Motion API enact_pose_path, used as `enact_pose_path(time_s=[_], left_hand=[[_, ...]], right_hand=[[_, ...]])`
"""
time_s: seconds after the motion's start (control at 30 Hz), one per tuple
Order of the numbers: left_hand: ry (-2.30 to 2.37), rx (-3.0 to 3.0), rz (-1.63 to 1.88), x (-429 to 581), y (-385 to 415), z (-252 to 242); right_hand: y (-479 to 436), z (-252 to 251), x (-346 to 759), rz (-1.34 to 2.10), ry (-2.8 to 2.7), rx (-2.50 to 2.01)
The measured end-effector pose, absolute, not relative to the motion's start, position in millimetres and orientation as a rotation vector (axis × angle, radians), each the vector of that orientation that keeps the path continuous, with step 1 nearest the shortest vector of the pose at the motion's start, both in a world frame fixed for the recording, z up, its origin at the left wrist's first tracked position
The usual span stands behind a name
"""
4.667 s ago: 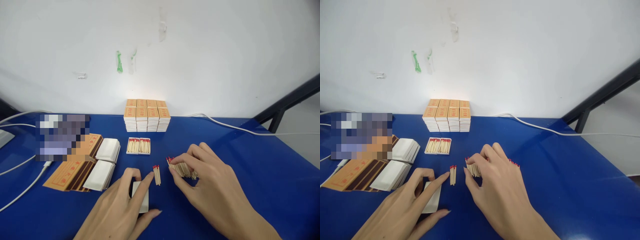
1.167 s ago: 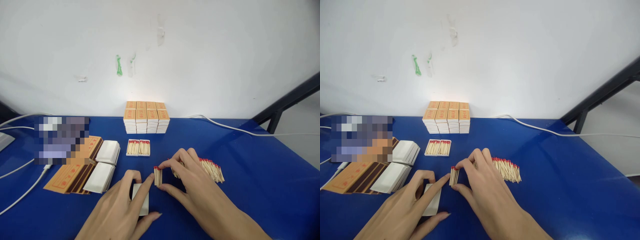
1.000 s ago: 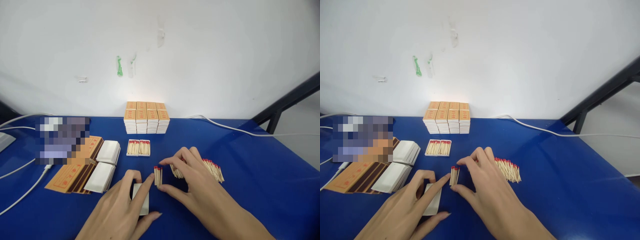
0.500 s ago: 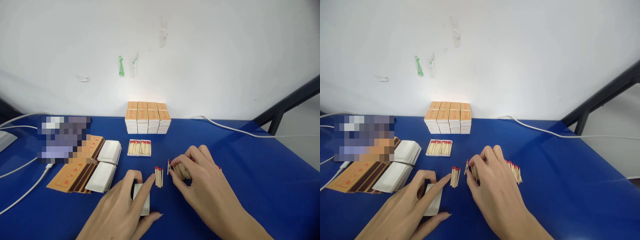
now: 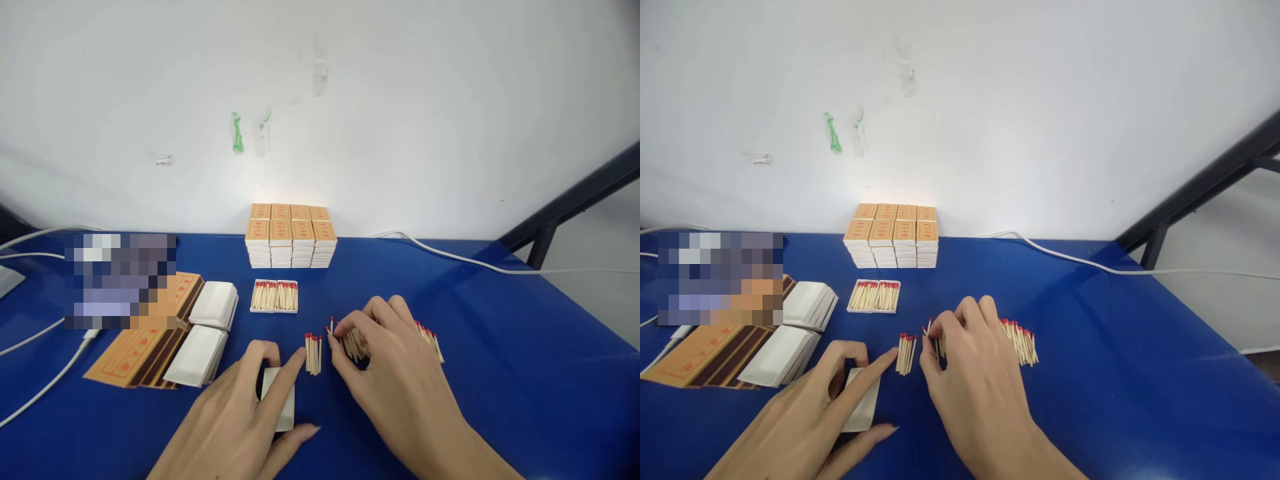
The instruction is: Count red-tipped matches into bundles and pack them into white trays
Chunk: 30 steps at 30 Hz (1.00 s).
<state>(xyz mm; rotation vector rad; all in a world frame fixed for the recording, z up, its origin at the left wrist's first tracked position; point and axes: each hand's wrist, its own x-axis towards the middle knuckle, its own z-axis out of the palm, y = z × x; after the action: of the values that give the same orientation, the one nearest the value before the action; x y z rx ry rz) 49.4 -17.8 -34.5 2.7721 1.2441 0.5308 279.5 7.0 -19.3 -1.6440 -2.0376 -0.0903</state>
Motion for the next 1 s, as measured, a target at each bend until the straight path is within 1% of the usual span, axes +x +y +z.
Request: enact_pose_path(time_s=[0.37, 0.6, 0.8, 1.0], left_hand=[[1.248, 2.793, 0.561, 50.9, -17.3, -32.5], [1.251, 2.789, 0.554, 50.6, -17.4, -33.0], [1.253, 2.779, 0.583, 51.1, -16.3, -32.2], [1.233, 2.788, 0.572, 51.3, -17.2, -34.2]], right_hand=[[2.6, -18.9, 276.7, -0.084, -2.054, -1.626], [-4.0, -17.0, 275.9, 0.107, -2.044, -1.628], [-2.2, -11.7, 278.7, 0.192, -1.996, -1.686], [-3.8, -14.3, 279.9, 0.361, -2.053, -1.664]])
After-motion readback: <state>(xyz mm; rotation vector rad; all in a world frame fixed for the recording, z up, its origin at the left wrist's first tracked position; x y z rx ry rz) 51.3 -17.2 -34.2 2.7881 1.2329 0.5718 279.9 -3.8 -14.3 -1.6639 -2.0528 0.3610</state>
